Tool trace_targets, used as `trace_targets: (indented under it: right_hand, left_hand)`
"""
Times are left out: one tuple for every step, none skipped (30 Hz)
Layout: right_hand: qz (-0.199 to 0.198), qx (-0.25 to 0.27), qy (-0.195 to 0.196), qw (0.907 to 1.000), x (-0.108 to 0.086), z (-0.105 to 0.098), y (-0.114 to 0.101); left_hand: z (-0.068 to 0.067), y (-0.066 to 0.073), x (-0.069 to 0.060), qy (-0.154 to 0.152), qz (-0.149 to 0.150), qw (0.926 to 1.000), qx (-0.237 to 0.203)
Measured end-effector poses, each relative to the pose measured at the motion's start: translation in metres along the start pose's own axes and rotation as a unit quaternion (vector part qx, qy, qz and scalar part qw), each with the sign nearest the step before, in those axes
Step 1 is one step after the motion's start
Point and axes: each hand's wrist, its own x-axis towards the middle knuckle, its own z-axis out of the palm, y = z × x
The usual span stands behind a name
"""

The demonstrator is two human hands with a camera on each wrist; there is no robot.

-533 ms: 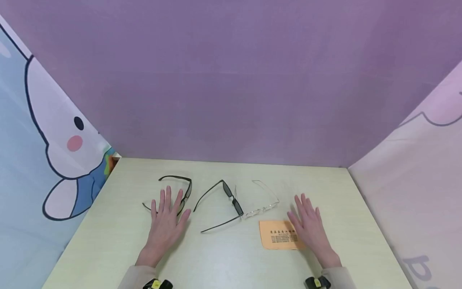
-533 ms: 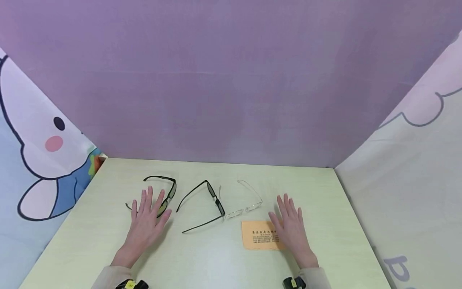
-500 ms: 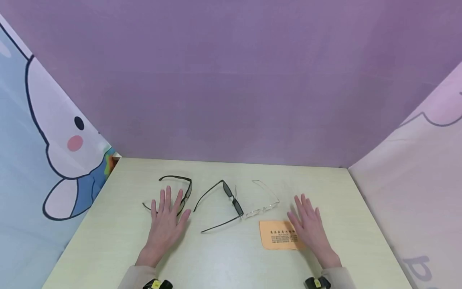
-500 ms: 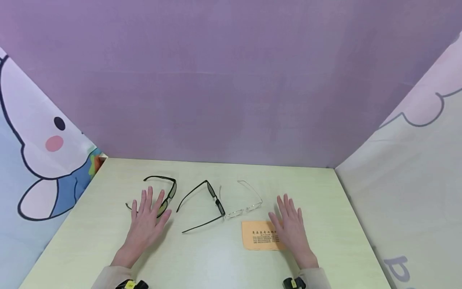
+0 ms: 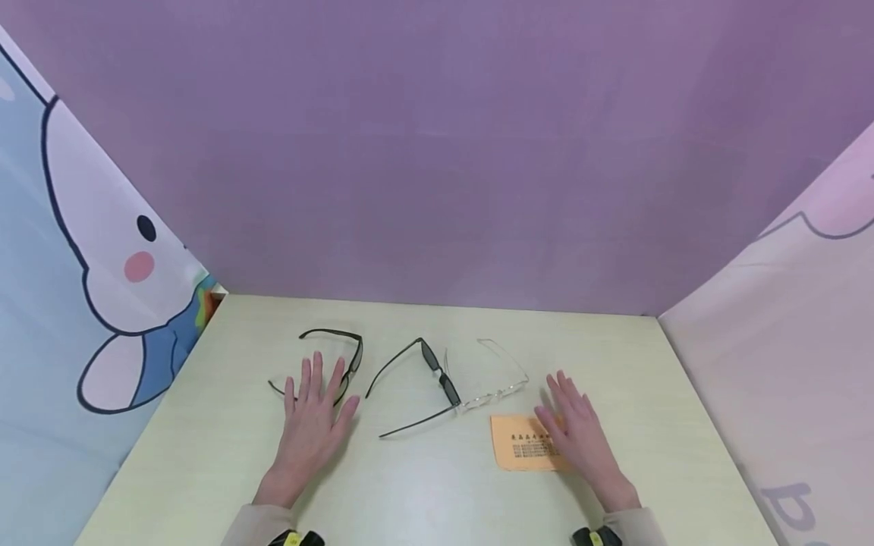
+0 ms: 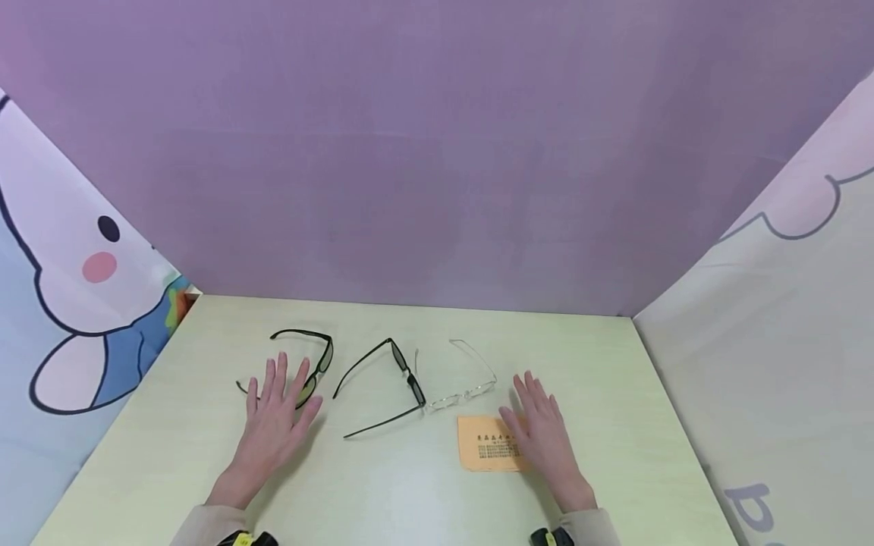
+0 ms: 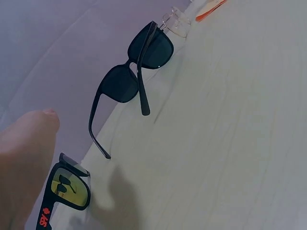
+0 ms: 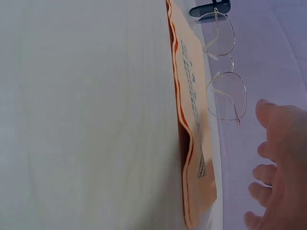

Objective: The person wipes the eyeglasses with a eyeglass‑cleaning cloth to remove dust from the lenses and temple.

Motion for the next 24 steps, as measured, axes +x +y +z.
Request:
trace_targets:
  right_hand:
    - [0.000, 0.000, 0.001, 1.0000, -0.001, 0.000, -0.001]
    - [0.003, -0.001, 0.001, 1.0000, -0.001, 0.000, -0.003]
    - [0.004, -0.002, 0.002, 1.0000, -0.002, 0.001, -0.004]
    - [0.007, -0.004, 0.001, 1.0000, -0.002, 0.001, -0.006]
    - [0.010, -0.007, -0.002, 0.9999, -0.003, 0.002, -0.008]
    - [0.014, -0.009, -0.007, 0.9998, -0.003, 0.002, -0.009]
    - [0.018, -0.009, -0.013, 0.9997, -0.003, 0.003, -0.011]
    - [0.023, -0.011, -0.024, 0.9994, -0.004, 0.003, -0.013]
    - [0.027, -0.014, -0.034, 0.9989, -0.004, 0.004, -0.014]
    - [0.030, -0.015, -0.046, 0.9984, -0.005, 0.005, -0.015]
    - [0.035, -0.017, -0.058, 0.9976, -0.006, 0.005, -0.016]
    - [0.039, -0.016, -0.070, 0.9967, -0.006, 0.005, -0.017]
    - [0.044, -0.015, -0.081, 0.9956, -0.007, 0.005, -0.019]
    - [0.049, -0.017, -0.093, 0.9943, -0.008, 0.005, -0.019]
    - [0.053, -0.017, -0.103, 0.9931, -0.009, 0.004, -0.020]
    - [0.059, -0.015, -0.112, 0.9918, -0.010, 0.004, -0.021]
    - [0.066, -0.012, -0.121, 0.9905, -0.011, 0.004, -0.023]
    - [0.071, -0.008, -0.126, 0.9895, -0.012, 0.004, -0.024]
    - [0.074, -0.009, -0.129, 0.9889, -0.012, 0.004, -0.025]
    - [0.075, -0.008, -0.129, 0.9888, -0.013, 0.006, -0.027]
    - [0.074, -0.007, -0.126, 0.9892, -0.014, 0.007, -0.028]
    - [0.071, -0.005, -0.121, 0.9902, -0.014, 0.009, -0.029]
    - [0.065, -0.002, -0.114, 0.9913, -0.015, 0.011, -0.031]
    - [0.058, -0.003, -0.105, 0.9928, -0.015, 0.013, -0.032]
  left_hand:
    - [0.000, 0.000, 0.000, -0.001, -0.001, 1.0000, 0.001]
    - [0.000, 0.000, 0.000, -0.002, -0.002, 1.0000, 0.001]
    - [-0.001, 0.001, 0.000, -0.003, -0.004, 1.0000, 0.000]
    - [-0.001, 0.001, 0.000, -0.002, -0.005, 1.0000, 0.000]
    - [-0.001, 0.001, 0.000, -0.001, -0.007, 1.0000, 0.000]
    - [-0.001, 0.001, 0.000, -0.001, -0.009, 1.0000, 0.000]
    - [-0.002, 0.001, 0.000, 0.000, -0.011, 0.9999, 0.001]
    - [-0.002, 0.002, 0.000, 0.001, -0.012, 0.9999, 0.001]
    - [-0.002, 0.002, 0.000, 0.001, -0.014, 0.9999, 0.002]
    - [-0.002, 0.002, 0.000, 0.002, -0.014, 0.9999, 0.004]
    - [-0.002, 0.002, -0.001, 0.001, -0.015, 0.9999, 0.005]
    - [-0.002, 0.002, -0.001, 0.001, -0.016, 0.9999, 0.005]
    - [-0.002, 0.002, -0.001, 0.002, -0.015, 0.9999, 0.005]
    - [-0.002, 0.002, -0.002, 0.002, -0.015, 0.9999, 0.005]
    - [-0.002, 0.002, -0.002, 0.003, -0.014, 0.9999, 0.005]
    - [-0.002, 0.002, -0.002, 0.004, -0.013, 0.9999, 0.004]
    - [-0.002, 0.002, -0.002, 0.003, -0.013, 0.9999, 0.003]
    - [-0.002, 0.002, -0.002, 0.004, -0.012, 0.9999, 0.002]
    - [-0.002, 0.002, -0.003, 0.003, -0.012, 0.9999, 0.001]
    - [-0.003, 0.002, -0.003, 0.003, -0.012, 0.9999, 0.000]
    - [-0.003, 0.002, -0.004, 0.002, -0.012, 0.9999, -0.002]
    - [-0.003, 0.001, -0.004, 0.002, -0.013, 0.9999, -0.003]
    - [-0.003, 0.001, -0.005, 0.001, -0.014, 0.9999, -0.003]
    - [-0.003, 0.001, -0.006, 0.001, -0.014, 0.9999, -0.003]
